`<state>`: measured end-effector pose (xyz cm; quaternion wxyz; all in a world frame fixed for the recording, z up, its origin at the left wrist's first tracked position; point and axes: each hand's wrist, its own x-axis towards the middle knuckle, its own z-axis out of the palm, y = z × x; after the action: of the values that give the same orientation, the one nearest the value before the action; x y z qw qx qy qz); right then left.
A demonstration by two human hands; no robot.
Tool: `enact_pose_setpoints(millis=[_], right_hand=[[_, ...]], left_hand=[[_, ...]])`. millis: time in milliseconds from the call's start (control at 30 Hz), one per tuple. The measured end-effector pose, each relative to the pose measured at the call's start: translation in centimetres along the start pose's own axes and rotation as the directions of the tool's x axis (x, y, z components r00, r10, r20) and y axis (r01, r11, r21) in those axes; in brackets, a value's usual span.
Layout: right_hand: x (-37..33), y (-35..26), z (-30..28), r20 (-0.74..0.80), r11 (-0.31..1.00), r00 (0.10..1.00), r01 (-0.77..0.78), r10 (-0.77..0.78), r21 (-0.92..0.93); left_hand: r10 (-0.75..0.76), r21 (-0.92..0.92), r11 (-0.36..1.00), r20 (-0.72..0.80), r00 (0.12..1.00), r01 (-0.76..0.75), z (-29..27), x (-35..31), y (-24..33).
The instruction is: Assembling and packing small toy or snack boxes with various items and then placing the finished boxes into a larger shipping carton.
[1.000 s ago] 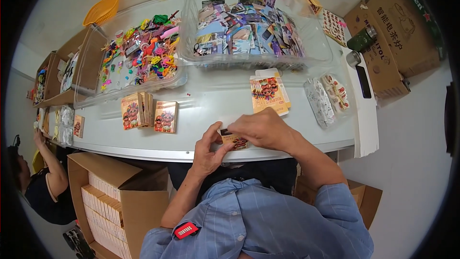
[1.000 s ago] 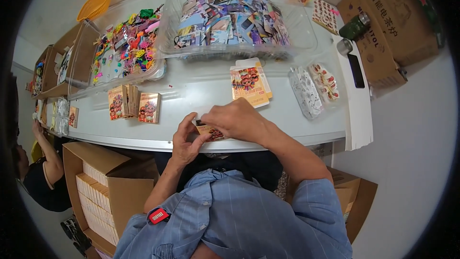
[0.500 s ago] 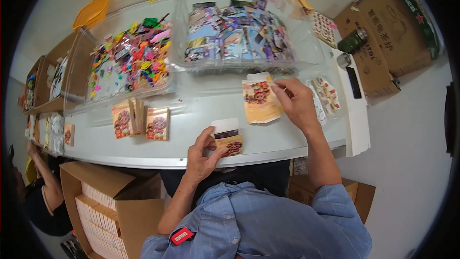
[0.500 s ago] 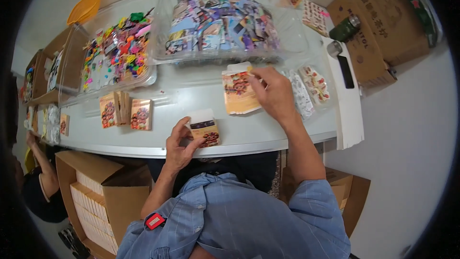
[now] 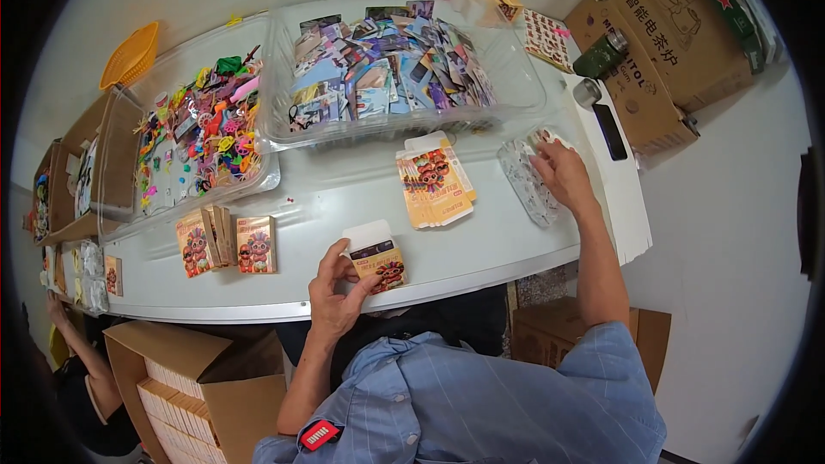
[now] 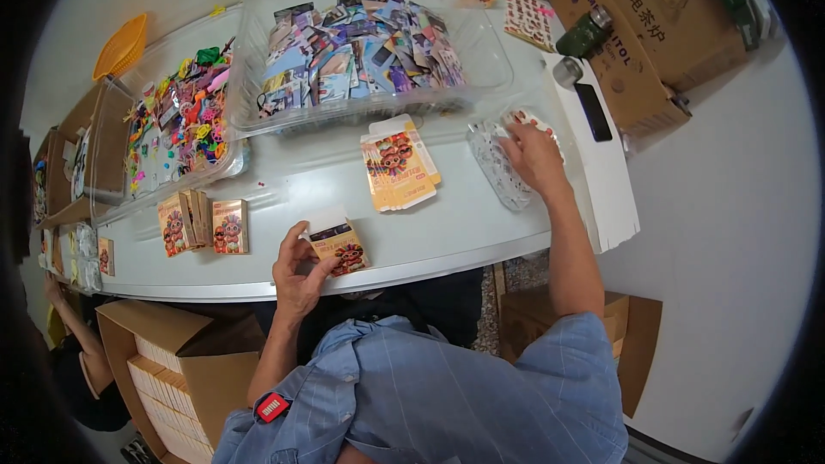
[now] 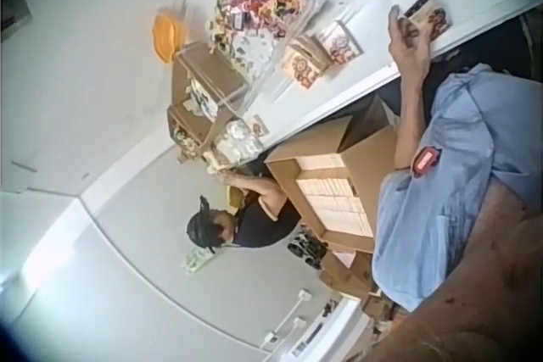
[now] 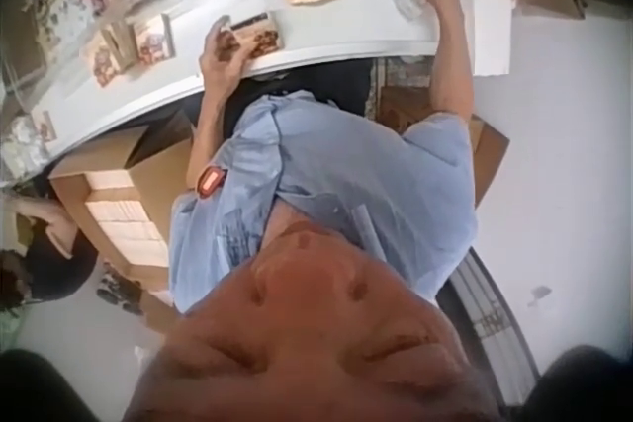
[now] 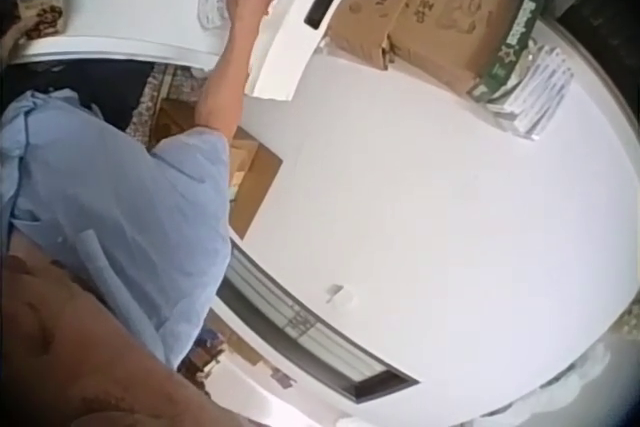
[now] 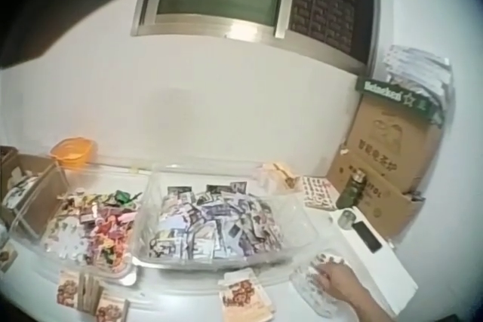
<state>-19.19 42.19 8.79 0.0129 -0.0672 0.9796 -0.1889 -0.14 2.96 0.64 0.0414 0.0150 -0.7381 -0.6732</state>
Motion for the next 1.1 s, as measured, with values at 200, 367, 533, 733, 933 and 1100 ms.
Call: enact_pose_setpoints(millis=[200, 367, 533, 733, 933, 1100], right_hand=[[2.6, -0.3, 2.1, -0.116, 0.984, 0.993, -0.030, 0.009, -0.175], [3.5, -1.4, 2.7, -0.101, 0.944, 0.994, -0.066, 0.035, -0.324], [3.9, -0.5, 3.5, -0.128, 0.925, 0.992, -0.053, 0.005, -0.375], [3.5, 0.4, 3.1, -0.192, 0.971, 0.981, -0.015, -0.033, -0.240], [1.8, 2.4, 1.4, -0.176, 0.886, 0.977, -0.025, 0.119, 0.462], [-0.1, -0.2, 0.3, -0.103, 0.660, 0.973, -0.061, 0.208, 0.749]], left_hand=[[-0.041, 0.002, 0.999, -0.003, 0.999, 0.041, 0.0, 0.0, 0.0], [-0.027, -0.018, 0.999, -0.003, 1.000, 0.027, 0.0, -0.1, -0.3], [-0.011, -0.005, 1.000, 0.008, 1.000, 0.011, -0.1, 0.0, -0.2], [-0.014, -0.018, 1.000, 0.012, 1.000, 0.014, -0.1, 0.1, 0.0], [-0.002, -0.028, 1.000, 0.010, 1.000, 0.003, -0.1, 0.1, 0.1], [0.009, 0.000, 1.000, 0.001, 1.000, -0.009, -0.3, -0.2, 0.1]])
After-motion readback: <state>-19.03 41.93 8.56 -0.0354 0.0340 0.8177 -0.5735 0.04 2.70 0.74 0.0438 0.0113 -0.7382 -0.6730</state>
